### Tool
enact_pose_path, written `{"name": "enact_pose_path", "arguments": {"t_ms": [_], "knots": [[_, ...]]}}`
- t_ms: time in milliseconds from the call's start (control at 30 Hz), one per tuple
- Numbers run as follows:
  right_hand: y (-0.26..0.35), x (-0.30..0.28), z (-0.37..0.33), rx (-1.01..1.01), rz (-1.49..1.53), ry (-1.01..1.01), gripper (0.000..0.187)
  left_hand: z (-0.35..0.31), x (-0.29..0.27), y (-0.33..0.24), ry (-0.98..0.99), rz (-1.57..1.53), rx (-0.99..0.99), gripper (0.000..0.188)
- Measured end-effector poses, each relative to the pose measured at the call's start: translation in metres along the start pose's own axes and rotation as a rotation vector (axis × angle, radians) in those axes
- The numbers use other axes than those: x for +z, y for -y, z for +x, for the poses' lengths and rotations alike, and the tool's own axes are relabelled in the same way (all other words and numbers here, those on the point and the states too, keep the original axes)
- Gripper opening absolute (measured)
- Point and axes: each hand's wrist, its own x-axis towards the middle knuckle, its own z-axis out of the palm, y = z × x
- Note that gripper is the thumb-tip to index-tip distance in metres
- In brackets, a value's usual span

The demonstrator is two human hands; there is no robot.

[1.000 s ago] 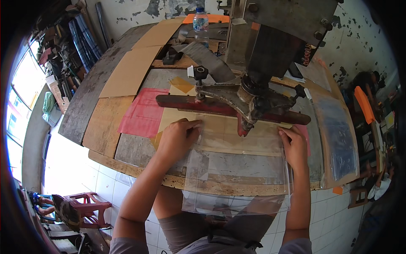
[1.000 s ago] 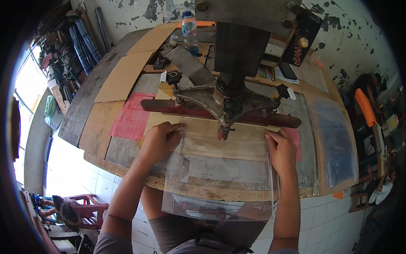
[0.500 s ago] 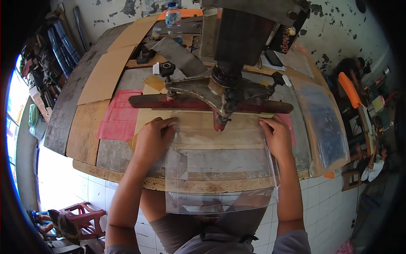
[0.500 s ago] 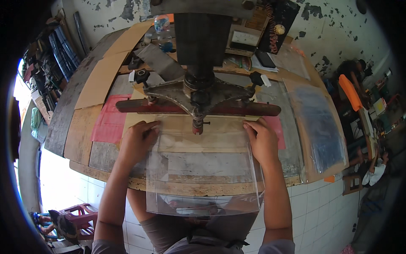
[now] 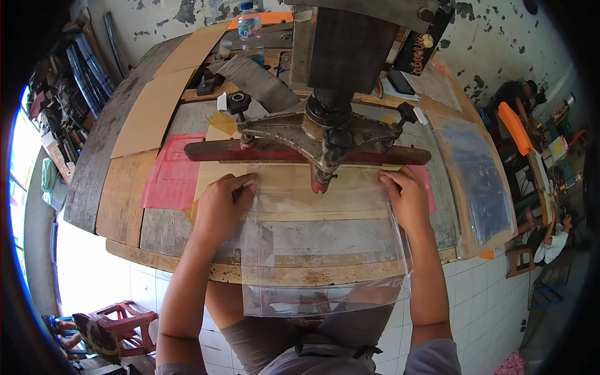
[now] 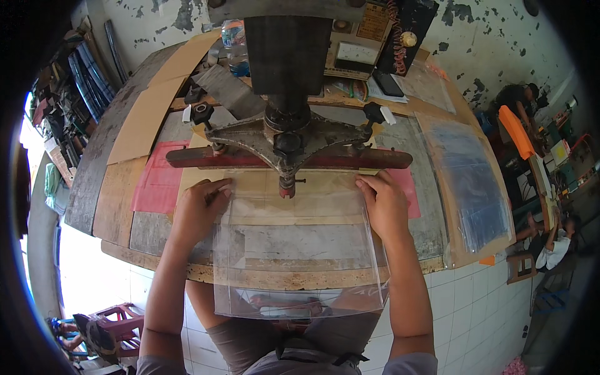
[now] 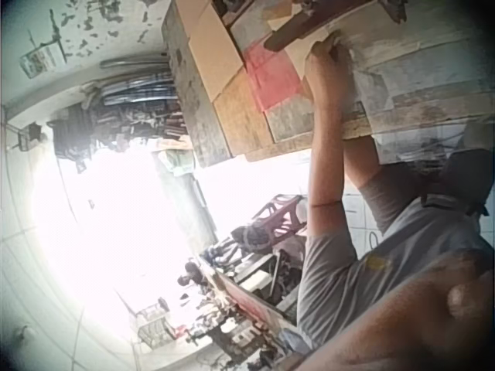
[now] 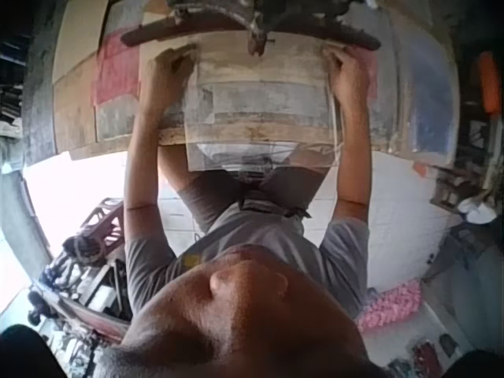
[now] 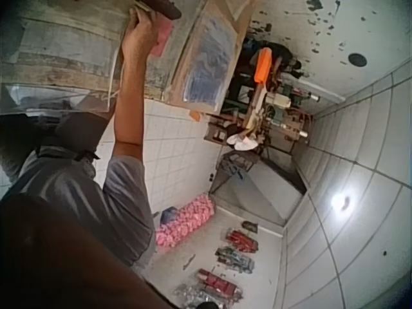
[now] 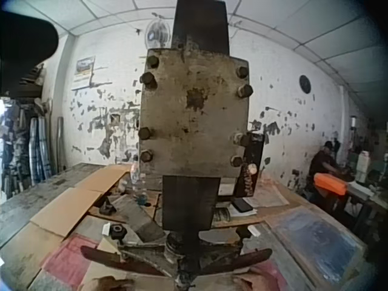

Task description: The person positions a clear plastic sheet on a wooden workbench under an industrial pressing machine, aligning it with tape guides before holding the sheet in place.

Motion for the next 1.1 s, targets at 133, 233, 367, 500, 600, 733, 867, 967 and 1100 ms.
{"name": "enact_pose_path", "arguments": {"t_ms": [133,233,367,500,600,733,867,967,1100], "knots": [[-0.0004,0.0009,0.0002,-0.008,0.013,-0.011,0.018,0.0006,0.0001,0.0008,0.001,-0.002,-0.008,0.031],[0.0036,-0.001,0.0005,0.03,0.007,0.011,0.016,-0.0001,-0.002,-0.0007,-0.003,0.027,0.005,0.031],[-0.0033,0.0027,0.0008,-0.021,0.034,-0.026,0.016,0.0009,-0.001,-0.0004,-0.01,0.039,0.019,0.031],[-0.0028,0.0011,0.0013,-0.021,0.047,-0.02,0.016,0.0007,0.0003,0.0032,-0.014,0.026,0.033,0.031],[-0.0005,0.0011,0.0007,-0.016,0.044,-0.008,0.017,0.0003,-0.0004,0.0046,-0.015,0.018,0.032,0.031],[-0.0039,0.0025,0.001,-0.034,0.032,-0.017,0.018,0.0002,0.0009,0.0051,-0.023,0.016,0.031,0.03],[0.0017,0.0002,0.0006,-0.024,0.005,-0.008,0.017,-0.0002,0.0009,0.0048,-0.023,0.006,0.032,0.03],[0.0028,-0.001,0.0003,-0.015,-0.007,-0.011,0.017,0.0009,0.0006,0.0052,-0.019,0.007,0.04,0.03],[0.0007,0.0003,0.0,-0.018,-0.029,-0.027,0.018,0.0015,-0.0005,0.0033,-0.011,0.017,0.035,0.031]]}}
